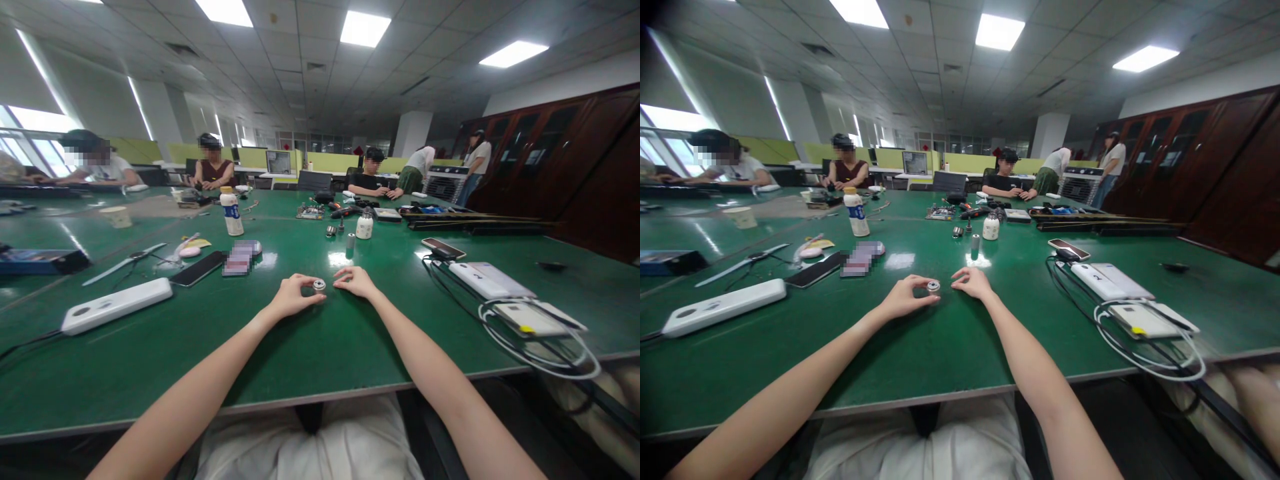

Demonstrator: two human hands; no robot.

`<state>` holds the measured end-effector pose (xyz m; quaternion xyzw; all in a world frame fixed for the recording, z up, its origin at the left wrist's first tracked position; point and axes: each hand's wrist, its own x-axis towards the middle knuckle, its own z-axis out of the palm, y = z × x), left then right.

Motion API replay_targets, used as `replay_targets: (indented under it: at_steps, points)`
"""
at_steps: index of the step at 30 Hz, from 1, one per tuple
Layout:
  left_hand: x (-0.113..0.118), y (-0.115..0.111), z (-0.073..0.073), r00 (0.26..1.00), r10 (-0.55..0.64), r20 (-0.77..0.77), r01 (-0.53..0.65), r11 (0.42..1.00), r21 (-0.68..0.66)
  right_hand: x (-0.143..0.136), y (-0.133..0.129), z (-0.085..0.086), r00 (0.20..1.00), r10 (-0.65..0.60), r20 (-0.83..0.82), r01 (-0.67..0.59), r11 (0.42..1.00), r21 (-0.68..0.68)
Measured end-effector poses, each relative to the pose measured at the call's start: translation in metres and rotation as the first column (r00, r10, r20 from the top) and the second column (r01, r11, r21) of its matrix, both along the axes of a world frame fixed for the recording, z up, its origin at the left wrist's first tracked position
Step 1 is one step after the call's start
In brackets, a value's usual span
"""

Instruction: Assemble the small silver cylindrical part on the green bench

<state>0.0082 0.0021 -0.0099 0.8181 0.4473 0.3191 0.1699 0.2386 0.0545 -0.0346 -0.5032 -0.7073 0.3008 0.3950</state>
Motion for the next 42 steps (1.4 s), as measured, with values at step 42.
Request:
replay_targets:
  at_steps: [42]
  points:
    - [-0.018, 0.028, -0.002, 0.955, 0.274, 0.112, -0.29, 0.943, 0.165, -0.043, -0.043, 0.04, 0.938, -0.193, -0.287, 0.255, 0.947, 0.194]
